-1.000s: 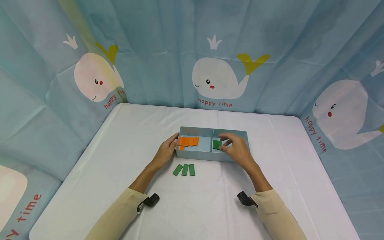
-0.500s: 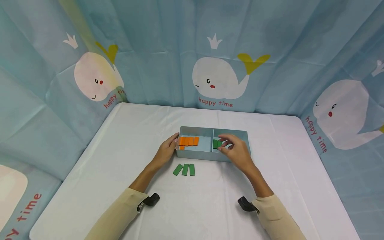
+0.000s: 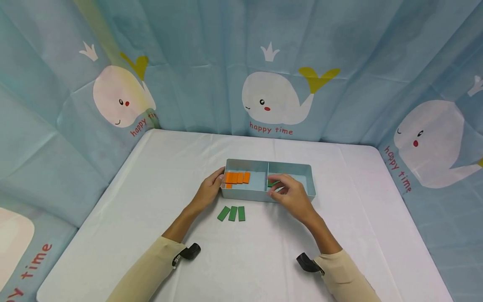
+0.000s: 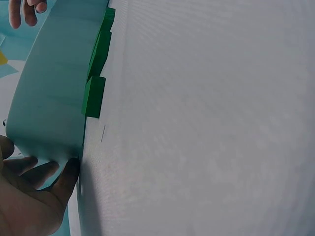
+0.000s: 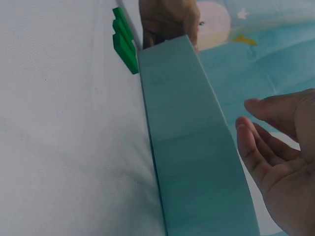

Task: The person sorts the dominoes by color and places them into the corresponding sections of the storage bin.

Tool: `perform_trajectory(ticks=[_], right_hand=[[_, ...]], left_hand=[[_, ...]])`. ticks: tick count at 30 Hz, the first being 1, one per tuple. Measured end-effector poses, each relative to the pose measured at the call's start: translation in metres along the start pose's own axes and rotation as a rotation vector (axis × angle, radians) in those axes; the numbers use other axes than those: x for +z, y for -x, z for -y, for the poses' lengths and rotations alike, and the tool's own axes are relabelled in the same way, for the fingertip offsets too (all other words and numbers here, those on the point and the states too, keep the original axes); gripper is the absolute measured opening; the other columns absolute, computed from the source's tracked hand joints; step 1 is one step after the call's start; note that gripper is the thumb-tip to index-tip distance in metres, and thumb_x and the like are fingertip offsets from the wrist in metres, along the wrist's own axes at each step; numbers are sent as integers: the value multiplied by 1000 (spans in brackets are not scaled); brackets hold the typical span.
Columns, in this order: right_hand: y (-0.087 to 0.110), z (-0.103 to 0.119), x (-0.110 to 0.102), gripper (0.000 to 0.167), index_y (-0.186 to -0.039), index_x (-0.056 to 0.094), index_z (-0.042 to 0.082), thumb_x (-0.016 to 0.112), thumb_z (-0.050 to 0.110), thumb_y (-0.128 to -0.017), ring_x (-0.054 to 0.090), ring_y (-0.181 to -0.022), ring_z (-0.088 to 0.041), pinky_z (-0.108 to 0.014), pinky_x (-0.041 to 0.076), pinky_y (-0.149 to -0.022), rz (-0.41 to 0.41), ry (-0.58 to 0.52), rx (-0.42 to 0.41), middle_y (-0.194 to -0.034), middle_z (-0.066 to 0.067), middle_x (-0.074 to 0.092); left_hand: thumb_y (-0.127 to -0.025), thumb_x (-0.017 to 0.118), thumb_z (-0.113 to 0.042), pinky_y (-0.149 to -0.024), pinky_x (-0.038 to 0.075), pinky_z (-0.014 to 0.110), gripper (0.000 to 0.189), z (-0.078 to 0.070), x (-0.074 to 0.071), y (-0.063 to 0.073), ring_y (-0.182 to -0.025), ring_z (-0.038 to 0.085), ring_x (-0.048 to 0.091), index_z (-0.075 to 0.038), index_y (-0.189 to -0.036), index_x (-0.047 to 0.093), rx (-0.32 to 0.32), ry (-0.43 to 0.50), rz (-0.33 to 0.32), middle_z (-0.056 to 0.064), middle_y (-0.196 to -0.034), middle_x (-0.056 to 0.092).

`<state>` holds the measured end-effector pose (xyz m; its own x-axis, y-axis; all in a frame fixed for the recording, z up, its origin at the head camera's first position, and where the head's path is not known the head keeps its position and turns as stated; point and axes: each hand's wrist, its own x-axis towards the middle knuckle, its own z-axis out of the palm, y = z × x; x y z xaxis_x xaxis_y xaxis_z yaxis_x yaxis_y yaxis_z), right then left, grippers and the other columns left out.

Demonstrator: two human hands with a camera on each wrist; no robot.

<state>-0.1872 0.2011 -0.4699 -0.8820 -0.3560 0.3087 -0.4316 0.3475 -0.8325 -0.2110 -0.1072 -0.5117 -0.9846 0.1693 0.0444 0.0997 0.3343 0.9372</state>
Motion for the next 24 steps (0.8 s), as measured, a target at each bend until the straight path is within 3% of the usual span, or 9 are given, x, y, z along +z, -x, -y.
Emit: perform_trajectory(ticks=[7,16,24], right_hand=[[4,3,11,38,-133,70,13,78,4,-96,73,-99,-20,-26,62,-84,82,-35,0,-128,-20,69],[9,4,26,38,-132,70,3,80,8,-96,72,-98,-17,-29,63,-80,144,-19,-20,-123,-18,71],[11,1,38,41,-132,71,6,83,8,-93,73,-96,-18,-31,63,-76,203,-31,-21,-118,-17,73]], left_hand=[[-117,39,-32,-131,27,49,56,0,0,-1,-159,27,32,-4,-165,34,1,-4,-4,9,-169,40],[-117,39,-31,-131,27,49,56,0,0,0,-159,28,32,-3,-165,34,13,4,1,10,-170,38],[-117,38,-31,-130,27,51,56,-1,0,1,-159,30,32,-2,-165,34,12,0,-3,11,-170,38]])
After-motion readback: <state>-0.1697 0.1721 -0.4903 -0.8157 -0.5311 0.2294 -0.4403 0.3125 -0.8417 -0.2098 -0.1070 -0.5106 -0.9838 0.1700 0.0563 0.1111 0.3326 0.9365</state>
